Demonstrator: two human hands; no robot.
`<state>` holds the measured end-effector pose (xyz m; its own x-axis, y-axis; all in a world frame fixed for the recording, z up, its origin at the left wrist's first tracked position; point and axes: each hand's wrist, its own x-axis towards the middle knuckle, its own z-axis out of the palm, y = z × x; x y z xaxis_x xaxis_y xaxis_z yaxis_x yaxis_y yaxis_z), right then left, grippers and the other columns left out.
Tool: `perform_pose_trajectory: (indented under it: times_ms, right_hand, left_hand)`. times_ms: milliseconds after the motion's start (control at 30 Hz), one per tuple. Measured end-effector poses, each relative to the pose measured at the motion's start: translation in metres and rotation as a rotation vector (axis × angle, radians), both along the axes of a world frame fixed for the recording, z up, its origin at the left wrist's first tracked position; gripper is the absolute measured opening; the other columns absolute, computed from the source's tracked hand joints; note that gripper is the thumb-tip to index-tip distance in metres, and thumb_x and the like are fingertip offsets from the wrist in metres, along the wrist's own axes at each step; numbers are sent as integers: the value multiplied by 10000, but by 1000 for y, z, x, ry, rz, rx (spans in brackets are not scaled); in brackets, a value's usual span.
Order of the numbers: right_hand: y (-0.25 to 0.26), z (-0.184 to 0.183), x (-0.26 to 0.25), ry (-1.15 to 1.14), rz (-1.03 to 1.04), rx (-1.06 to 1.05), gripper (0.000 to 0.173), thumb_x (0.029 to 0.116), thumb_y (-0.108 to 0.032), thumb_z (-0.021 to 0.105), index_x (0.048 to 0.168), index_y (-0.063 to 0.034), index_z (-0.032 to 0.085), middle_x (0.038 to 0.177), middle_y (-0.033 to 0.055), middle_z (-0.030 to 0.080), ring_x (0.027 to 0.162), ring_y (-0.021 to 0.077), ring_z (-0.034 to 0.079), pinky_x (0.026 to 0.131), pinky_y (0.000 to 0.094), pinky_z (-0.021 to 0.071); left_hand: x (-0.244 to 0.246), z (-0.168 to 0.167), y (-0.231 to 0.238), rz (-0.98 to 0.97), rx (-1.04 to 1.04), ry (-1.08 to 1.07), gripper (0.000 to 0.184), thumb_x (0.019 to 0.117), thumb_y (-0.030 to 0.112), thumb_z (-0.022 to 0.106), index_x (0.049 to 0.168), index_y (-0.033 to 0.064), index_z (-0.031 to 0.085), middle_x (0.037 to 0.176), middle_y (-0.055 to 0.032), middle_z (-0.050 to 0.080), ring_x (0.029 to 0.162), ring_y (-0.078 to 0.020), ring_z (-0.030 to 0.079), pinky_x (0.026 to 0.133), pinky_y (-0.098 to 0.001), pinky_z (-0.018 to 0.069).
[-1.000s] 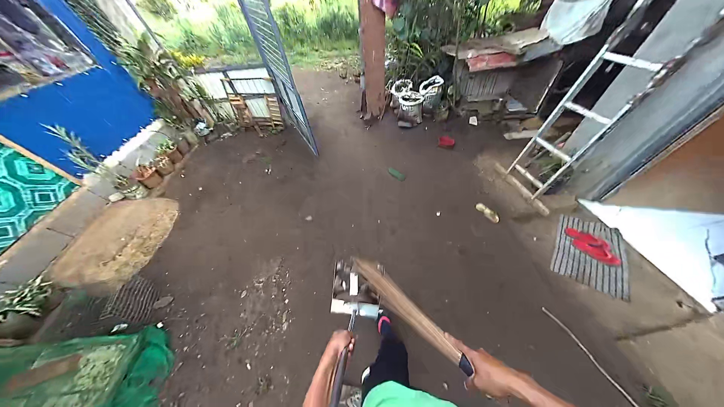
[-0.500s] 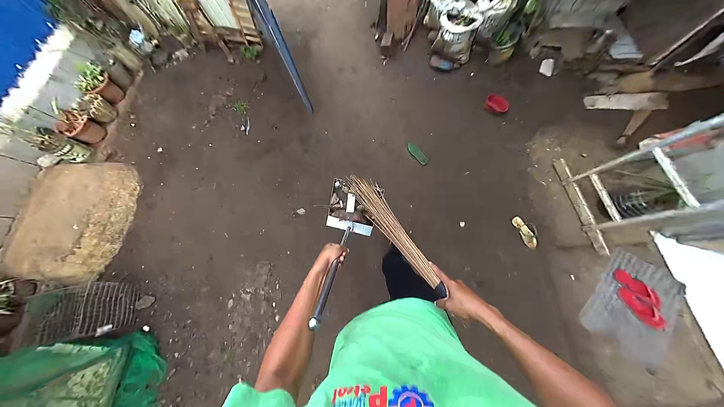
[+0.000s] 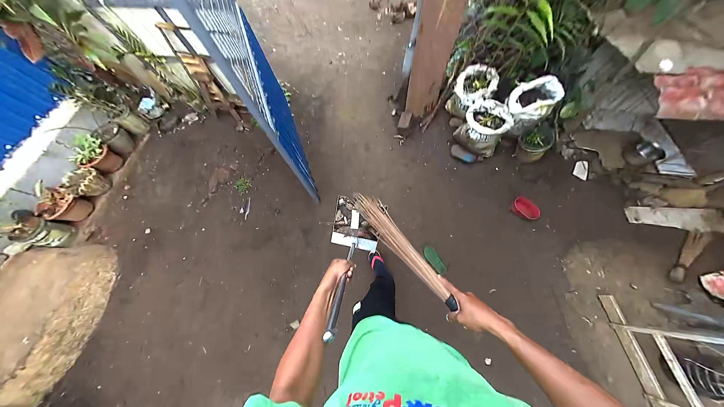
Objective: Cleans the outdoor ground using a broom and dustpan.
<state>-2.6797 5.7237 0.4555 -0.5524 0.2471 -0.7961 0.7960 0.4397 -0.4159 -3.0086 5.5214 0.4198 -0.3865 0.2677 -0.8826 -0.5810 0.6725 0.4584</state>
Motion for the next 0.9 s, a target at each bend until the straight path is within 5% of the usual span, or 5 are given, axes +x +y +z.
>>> perform_pose_trajectory:
  times_ms: [367,600,900]
  right_hand:
    - [320,21,-395,-3,3,12,1141,864,-241,811,1665,-409,16,1148,267,692,996,430,703,887,619,559]
    - [540,-2,-654,114,74,4,1147,820,-240,837,1671,-383,81,1177,268,703,1056,452,695,944,658,535]
    - [769,14,-1005,44,211,9,1142,854,-243,821,1660,-431,34,1203,280,682,1051,461,688,925,653,538]
  left_hand:
    - [-385,22,326,102,35,-26,122,1012,59,510,896,37,542,538,13,450,372,-54,414,337,-193,362]
    - [-634,34,512,146,37,52,130,1029,99,502,943,31,571,577,12,469,404,-60,429,368,-199,381]
    - [-947,35,706,312,17,4,130,1022,96,502,913,48,554,562,17,450,386,-56,406,346,-192,348]
